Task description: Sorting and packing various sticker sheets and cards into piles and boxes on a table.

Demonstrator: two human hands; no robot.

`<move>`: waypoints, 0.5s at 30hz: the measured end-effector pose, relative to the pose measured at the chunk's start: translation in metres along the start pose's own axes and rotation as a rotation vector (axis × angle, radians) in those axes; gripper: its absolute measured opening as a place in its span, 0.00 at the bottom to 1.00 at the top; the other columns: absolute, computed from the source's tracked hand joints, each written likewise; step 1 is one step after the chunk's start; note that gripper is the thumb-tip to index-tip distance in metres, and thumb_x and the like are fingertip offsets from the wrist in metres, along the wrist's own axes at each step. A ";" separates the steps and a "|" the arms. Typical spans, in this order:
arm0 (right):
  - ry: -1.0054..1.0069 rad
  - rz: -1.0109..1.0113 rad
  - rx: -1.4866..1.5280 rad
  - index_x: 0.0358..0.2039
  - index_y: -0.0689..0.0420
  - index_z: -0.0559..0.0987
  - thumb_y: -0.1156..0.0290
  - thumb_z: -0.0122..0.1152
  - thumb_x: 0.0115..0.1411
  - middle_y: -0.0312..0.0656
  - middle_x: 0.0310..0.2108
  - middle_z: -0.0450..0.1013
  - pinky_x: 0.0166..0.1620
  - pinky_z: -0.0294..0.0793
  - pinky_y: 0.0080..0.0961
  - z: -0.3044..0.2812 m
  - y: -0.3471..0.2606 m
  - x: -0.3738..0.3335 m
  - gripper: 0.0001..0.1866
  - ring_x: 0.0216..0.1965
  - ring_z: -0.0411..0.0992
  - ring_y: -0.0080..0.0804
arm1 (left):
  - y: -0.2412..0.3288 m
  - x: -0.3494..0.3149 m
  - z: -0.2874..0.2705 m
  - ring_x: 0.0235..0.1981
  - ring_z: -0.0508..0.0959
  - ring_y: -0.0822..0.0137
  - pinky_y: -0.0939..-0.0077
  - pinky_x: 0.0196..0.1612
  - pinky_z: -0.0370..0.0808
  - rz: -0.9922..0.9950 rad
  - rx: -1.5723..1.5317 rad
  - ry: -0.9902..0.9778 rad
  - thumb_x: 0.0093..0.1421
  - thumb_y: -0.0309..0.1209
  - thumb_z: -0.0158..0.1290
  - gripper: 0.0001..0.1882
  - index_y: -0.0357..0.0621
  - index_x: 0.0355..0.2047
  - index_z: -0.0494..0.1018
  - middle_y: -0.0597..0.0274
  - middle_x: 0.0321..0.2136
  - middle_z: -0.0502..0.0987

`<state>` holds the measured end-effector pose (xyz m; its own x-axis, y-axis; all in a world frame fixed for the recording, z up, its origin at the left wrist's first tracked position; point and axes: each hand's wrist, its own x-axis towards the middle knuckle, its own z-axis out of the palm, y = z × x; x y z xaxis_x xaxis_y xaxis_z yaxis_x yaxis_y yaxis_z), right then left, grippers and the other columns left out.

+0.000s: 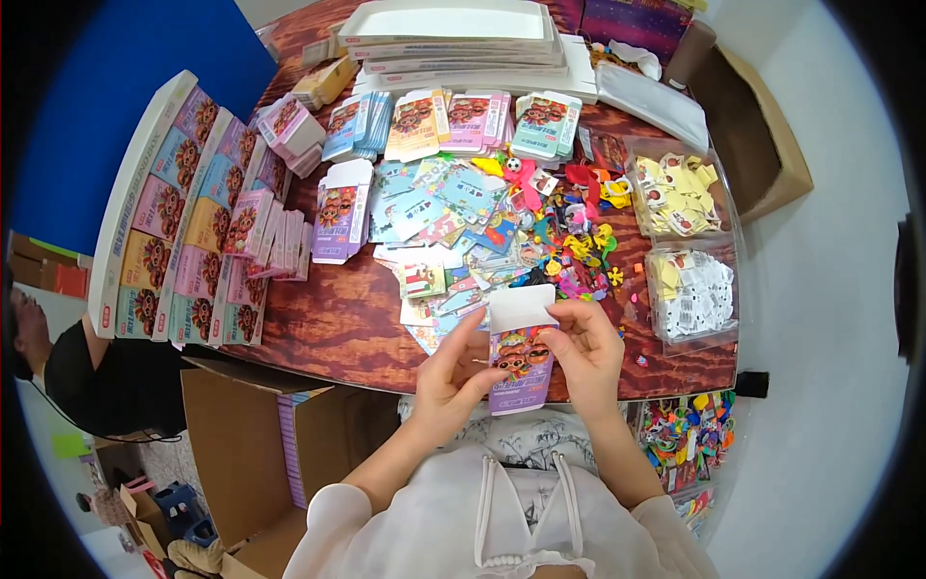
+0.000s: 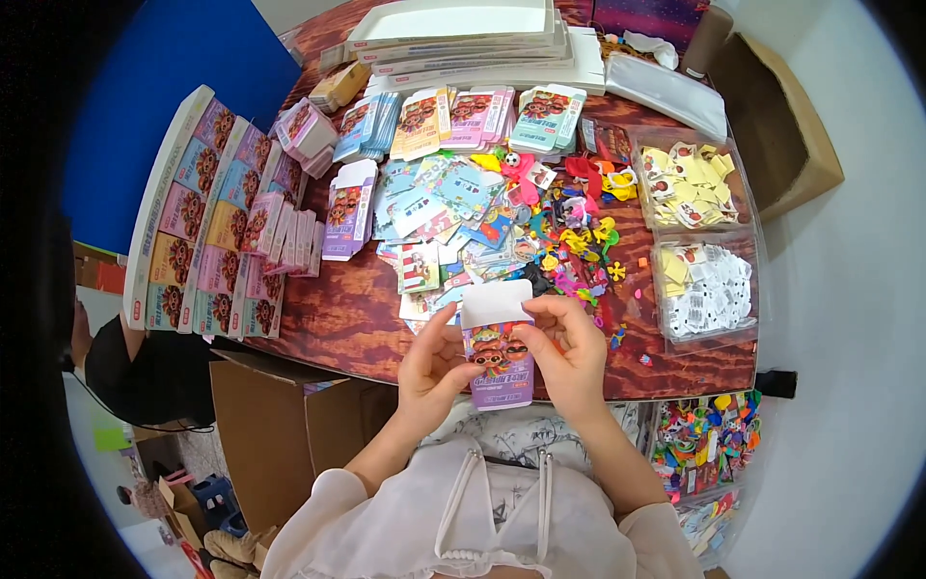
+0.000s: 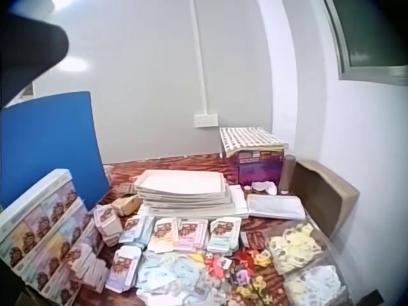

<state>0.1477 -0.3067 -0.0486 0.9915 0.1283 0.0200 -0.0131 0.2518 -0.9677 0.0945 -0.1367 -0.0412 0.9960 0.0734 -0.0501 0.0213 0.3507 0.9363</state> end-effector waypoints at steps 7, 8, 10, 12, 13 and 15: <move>-0.269 -0.141 -0.215 0.41 0.63 0.76 0.85 0.60 0.61 0.38 0.38 0.71 0.46 0.73 0.20 -0.017 0.002 -0.003 0.09 0.42 0.72 0.23 | 0.013 0.006 -0.025 0.43 0.78 0.70 0.76 0.42 0.82 0.042 0.526 -0.232 0.56 0.16 0.60 0.26 0.37 0.56 0.72 0.59 0.43 0.74; -0.176 -0.065 -0.159 0.42 0.63 0.77 0.84 0.60 0.60 0.40 0.39 0.72 0.46 0.73 0.21 -0.012 0.001 -0.007 0.09 0.43 0.73 0.24 | 0.015 0.007 -0.026 0.45 0.78 0.68 0.76 0.44 0.81 -0.030 0.495 -0.270 0.55 0.14 0.61 0.25 0.36 0.55 0.73 0.59 0.47 0.74; -0.089 0.015 -0.100 0.42 0.63 0.77 0.84 0.60 0.60 0.42 0.40 0.74 0.46 0.73 0.22 -0.006 -0.009 -0.010 0.09 0.43 0.73 0.26 | 0.014 0.007 -0.031 0.45 0.78 0.68 0.75 0.44 0.81 -0.001 0.486 -0.292 0.55 0.14 0.61 0.27 0.37 0.56 0.70 0.58 0.46 0.74; -0.215 -0.095 -0.404 0.41 0.63 0.78 0.83 0.60 0.60 0.46 0.42 0.76 0.47 0.73 0.24 -0.001 -0.028 -0.002 0.09 0.44 0.74 0.30 | 0.010 0.003 -0.033 0.44 0.78 0.68 0.75 0.43 0.81 0.033 0.480 -0.311 0.55 0.14 0.61 0.29 0.38 0.58 0.68 0.56 0.46 0.75; -0.217 -0.095 -0.404 0.41 0.63 0.78 0.83 0.60 0.60 0.46 0.42 0.76 0.47 0.73 0.24 -0.003 -0.028 0.002 0.09 0.44 0.74 0.30 | 0.007 0.000 -0.030 0.42 0.78 0.68 0.75 0.42 0.81 0.014 0.377 -0.253 0.56 0.15 0.61 0.31 0.40 0.59 0.64 0.56 0.45 0.75; -0.448 -0.346 -0.540 0.40 0.64 0.79 0.82 0.60 0.59 0.48 0.44 0.78 0.46 0.74 0.24 -0.009 -0.029 0.009 0.08 0.43 0.76 0.31 | 0.007 -0.002 -0.029 0.39 0.78 0.69 0.75 0.41 0.81 -0.005 0.273 -0.196 0.58 0.16 0.60 0.33 0.41 0.61 0.60 0.56 0.43 0.75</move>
<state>0.1584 -0.3217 -0.0225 0.7796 0.5316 0.3310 0.4658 -0.1390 -0.8739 0.0898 -0.1071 -0.0452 0.9930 -0.1179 -0.0117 0.0219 0.0851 0.9961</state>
